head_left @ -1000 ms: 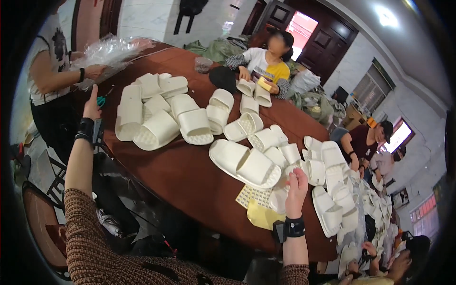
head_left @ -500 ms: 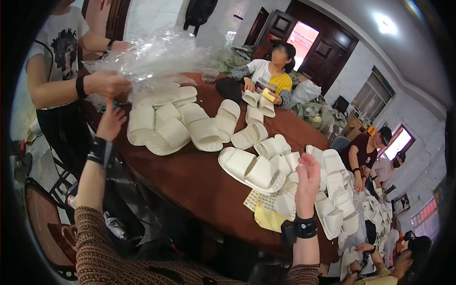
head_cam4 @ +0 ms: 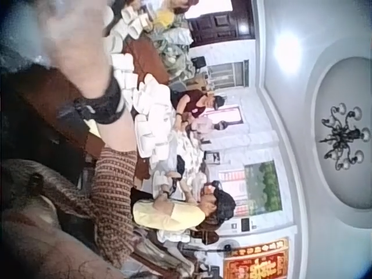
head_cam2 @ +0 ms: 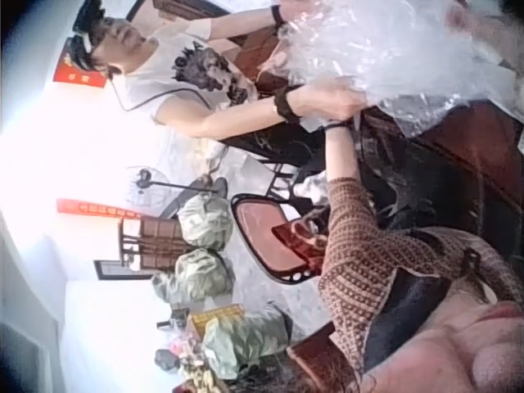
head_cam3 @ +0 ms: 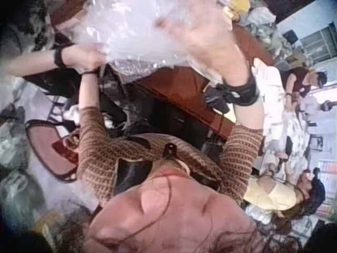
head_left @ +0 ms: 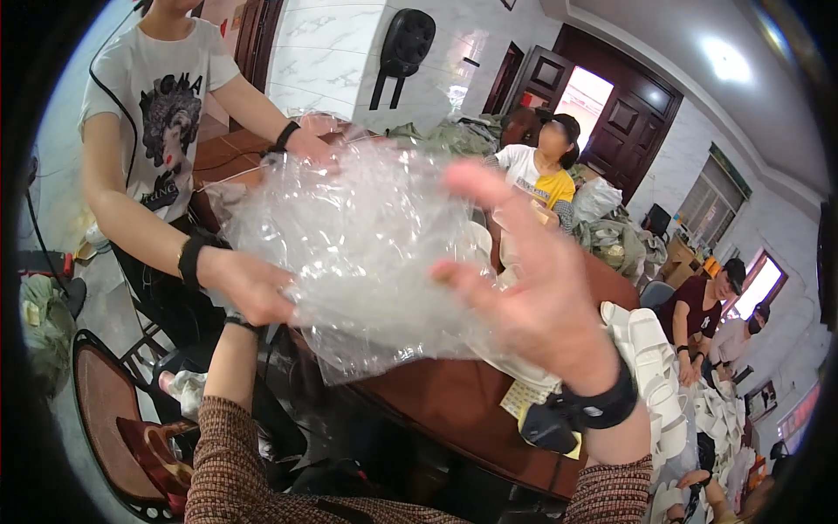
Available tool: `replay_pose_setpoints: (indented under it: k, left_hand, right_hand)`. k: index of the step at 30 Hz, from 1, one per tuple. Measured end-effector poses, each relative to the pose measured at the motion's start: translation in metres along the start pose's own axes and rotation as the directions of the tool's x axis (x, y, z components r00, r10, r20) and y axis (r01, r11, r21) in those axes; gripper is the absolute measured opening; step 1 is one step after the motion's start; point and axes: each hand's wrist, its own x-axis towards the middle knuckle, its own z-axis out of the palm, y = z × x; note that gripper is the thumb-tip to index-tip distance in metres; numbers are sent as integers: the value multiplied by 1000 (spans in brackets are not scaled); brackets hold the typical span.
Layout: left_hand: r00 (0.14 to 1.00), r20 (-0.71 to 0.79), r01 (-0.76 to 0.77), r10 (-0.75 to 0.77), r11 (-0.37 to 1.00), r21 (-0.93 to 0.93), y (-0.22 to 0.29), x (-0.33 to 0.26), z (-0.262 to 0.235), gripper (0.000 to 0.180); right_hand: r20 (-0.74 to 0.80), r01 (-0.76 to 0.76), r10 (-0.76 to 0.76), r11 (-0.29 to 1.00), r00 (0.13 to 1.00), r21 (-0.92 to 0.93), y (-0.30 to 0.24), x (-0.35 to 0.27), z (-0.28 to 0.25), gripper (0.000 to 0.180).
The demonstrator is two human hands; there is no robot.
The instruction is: The recorder is inspecting and applying labels to white plastic slide sandals as part of a manufacturing quality control or finishing process.
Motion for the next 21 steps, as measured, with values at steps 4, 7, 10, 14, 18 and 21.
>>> replay_pose_setpoints:
  k: [4,7,10,14,18,21]
  left_hand:
    - [896,-413,-30,-162,906,-421,-39,-22,5,30]
    - [883,-428,-113,-195,796,-595,-44,-12,-3,34]
    - [817,-501,68,-285,911,-408,-39,-6,-11,31]
    - [834,-496,12,-243,906,-423,-43,-3,-25,39]
    - [818,-501,93,-282,925,-368,-53,-6,-23,56]
    - [777,-554,75,-298,918,-389,-56,-14,-23,53]
  right_hand:
    - [245,-67,76,997,966,-46,25,1,66,57]
    - [324,-287,208,933,923,218,55,16,92,55]
    - [457,-464,356,873,815,149,81,32,108,57]
    - [559,-463,338,882,757,94,100,37,155,70]
    - [647,-447,253,882,719,152,111,15,202,75]
    - [704,-247,189,969,685,-21,125,2,232,55]
